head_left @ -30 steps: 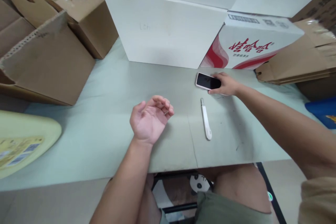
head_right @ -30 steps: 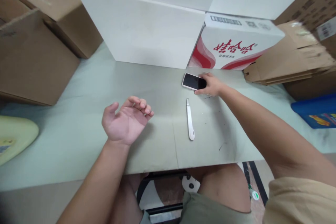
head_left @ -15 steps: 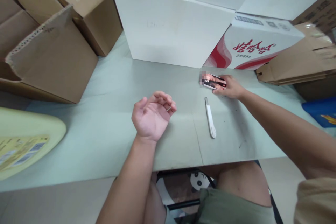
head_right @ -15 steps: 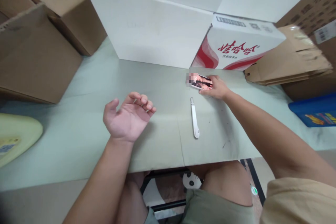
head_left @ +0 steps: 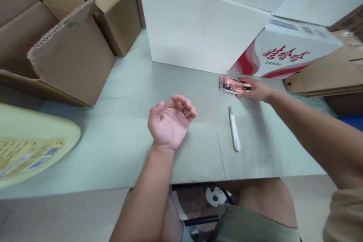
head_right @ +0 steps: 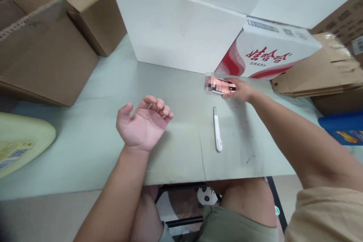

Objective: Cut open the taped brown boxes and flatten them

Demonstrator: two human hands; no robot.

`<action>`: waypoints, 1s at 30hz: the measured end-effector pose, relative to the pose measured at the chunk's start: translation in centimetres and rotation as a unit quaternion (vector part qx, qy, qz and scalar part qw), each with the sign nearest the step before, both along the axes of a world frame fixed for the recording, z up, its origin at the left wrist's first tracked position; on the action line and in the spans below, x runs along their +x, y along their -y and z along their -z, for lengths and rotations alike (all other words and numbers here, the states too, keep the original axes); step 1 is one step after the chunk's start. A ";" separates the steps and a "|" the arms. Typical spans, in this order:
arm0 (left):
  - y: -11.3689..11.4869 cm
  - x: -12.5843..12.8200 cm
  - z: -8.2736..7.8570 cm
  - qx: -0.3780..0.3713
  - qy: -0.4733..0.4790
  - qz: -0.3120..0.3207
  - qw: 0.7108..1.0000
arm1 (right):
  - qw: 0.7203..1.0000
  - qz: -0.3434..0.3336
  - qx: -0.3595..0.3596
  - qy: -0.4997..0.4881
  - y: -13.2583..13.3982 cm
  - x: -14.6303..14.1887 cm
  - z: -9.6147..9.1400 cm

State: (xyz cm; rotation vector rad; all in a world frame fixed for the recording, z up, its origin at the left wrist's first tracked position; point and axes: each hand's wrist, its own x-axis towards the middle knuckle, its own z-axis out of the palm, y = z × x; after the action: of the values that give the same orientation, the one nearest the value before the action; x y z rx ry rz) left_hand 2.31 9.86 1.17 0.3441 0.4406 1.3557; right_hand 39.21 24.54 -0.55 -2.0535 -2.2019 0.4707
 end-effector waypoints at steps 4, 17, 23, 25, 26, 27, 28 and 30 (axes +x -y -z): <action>0.0 -0.1 -0.2 0.001 0.002 -0.002 1.000 | 0.994 0.076 -0.020 -0.082 -0.3 -2.7 -0.5; -0.9 -3.0 -1.4 -0.204 -0.026 -0.228 0.952 | 0.924 -0.272 0.055 -0.264 4.5 -28.5 -7.4; -0.1 -5.1 -1.8 -0.202 -0.020 -0.324 0.924 | 0.836 -0.492 0.157 -0.186 6.1 -41.8 -10.7; 0.0 -5.8 -1.4 -0.195 -0.030 -0.333 0.922 | 0.850 -0.500 0.145 -0.082 6.4 -44.1 -11.3; 0.1 -6.1 -1.1 -0.186 -0.038 -0.335 0.923 | 0.858 -0.492 0.143 -0.038 6.4 -44.7 -11.3; 0.2 -6.4 -0.8 -0.173 -0.054 -0.344 0.921 | 0.864 -0.482 0.144 -0.005 6.3 -44.8 -11.2; 0.4 -6.8 -0.5 -0.155 -0.084 -0.361 0.916 | 0.866 -0.476 0.153 0.007 6.1 -44.5 -10.9; 1.1 -7.4 -0.1 -0.096 -0.204 -0.414 0.882 | 0.857 -0.470 0.205 -0.038 5.5 -42.6 -9.8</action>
State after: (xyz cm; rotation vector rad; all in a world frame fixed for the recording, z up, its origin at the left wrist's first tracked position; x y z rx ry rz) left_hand -5.10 8.75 1.29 0.2827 1.1615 2.0551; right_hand -3.40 19.07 9.22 -0.6443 -2.7994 0.0924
